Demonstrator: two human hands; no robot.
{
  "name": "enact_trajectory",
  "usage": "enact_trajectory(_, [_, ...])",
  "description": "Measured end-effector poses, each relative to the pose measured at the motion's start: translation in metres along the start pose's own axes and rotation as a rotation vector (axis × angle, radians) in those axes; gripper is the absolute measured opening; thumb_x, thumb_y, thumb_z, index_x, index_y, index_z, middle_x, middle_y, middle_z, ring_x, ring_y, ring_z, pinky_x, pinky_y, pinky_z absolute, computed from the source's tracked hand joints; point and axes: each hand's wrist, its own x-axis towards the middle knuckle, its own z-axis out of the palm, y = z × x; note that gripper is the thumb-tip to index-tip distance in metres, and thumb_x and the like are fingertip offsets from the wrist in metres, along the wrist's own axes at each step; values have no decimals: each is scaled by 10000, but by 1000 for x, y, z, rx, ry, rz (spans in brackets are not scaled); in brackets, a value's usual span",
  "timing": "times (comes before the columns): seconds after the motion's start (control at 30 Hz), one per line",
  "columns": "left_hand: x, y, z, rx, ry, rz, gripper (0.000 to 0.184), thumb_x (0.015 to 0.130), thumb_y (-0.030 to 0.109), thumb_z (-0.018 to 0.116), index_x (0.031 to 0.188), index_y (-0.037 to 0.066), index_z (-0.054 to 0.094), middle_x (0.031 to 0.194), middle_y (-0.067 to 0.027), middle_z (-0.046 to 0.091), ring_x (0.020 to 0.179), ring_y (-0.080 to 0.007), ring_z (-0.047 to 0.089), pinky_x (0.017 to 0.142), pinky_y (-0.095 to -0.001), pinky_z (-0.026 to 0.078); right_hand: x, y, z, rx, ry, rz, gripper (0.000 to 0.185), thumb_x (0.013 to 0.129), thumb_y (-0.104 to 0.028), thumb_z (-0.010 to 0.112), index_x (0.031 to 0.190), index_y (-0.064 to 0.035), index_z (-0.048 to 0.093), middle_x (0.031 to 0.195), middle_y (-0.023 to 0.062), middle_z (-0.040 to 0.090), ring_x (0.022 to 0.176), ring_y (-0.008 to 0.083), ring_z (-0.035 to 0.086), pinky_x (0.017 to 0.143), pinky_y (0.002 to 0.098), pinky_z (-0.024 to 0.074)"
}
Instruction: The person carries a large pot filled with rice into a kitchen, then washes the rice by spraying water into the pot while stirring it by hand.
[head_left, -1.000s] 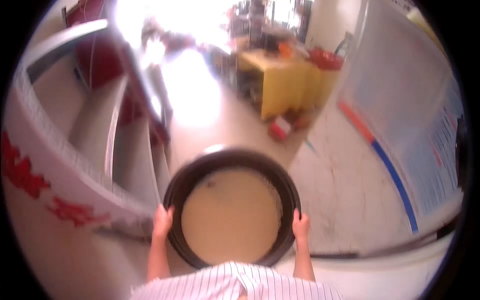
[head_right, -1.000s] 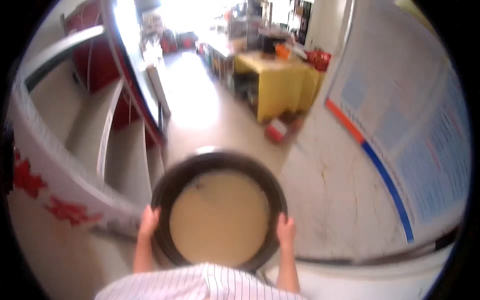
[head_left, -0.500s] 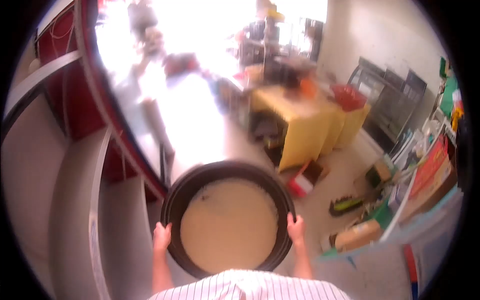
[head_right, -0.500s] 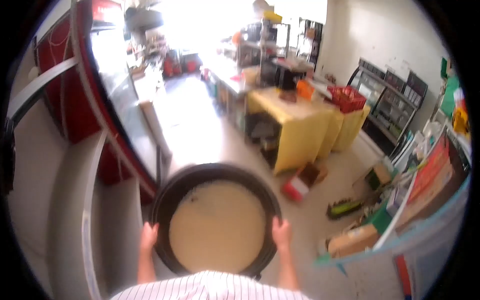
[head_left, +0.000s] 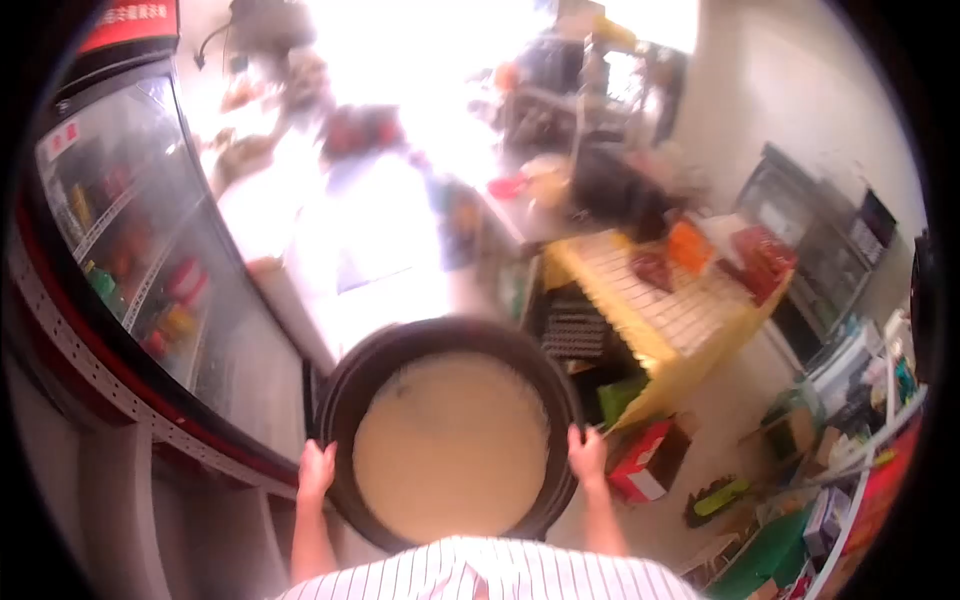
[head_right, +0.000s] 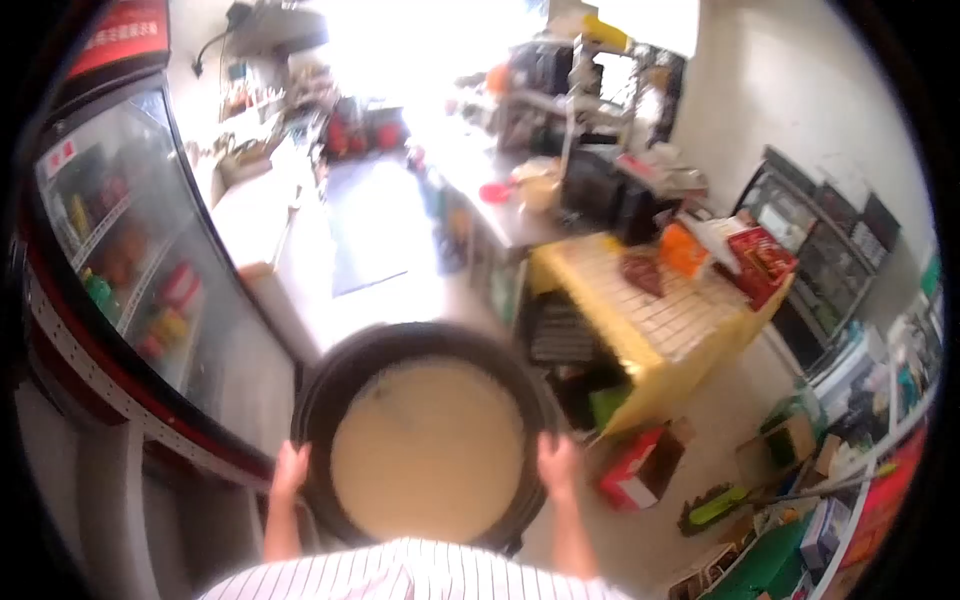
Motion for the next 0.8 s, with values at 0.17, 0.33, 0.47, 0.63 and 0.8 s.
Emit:
enact_trajectory(0.17, [118,26,2,-80,102,-154,456,820,369,538,890,-74,455,881,-317,539,874,-465,508,747,-475,417,154,-81,108,-81,-102,-159,395,817,-342,547,689,31,525,645,229,544,643,385,541,571,421,404])
enact_trajectory(0.33, [287,39,33,10,143,-162,422,823,344,541,915,-60,459,872,-315,543,852,-471,516,717,-481,433,269,-113,255,137,4,-257,400,823,-318,550,640,32,484,601,221,517,564,353,515,536,411,390])
enact_trajectory(0.47, [433,104,59,-80,142,-101,446,815,366,542,938,-54,455,901,-303,553,877,-459,524,740,-481,440,365,-121,322,15,-18,-119,416,830,-333,543,658,45,514,612,216,532,554,303,506,568,392,408])
enact_trajectory(0.63, [599,167,69,50,30,-103,448,822,356,535,992,-46,432,897,-294,565,877,-427,549,750,-473,448,479,-182,383,-21,-95,-18,427,845,-350,511,688,45,554,655,229,558,608,329,551,582,405,413])
enact_trajectory(0.8, [747,178,120,-47,187,-134,459,828,345,529,991,-68,414,883,-311,555,858,-466,529,747,-486,437,644,-252,500,-69,-240,-19,410,835,-376,500,806,25,578,793,242,591,770,387,567,674,436,434])
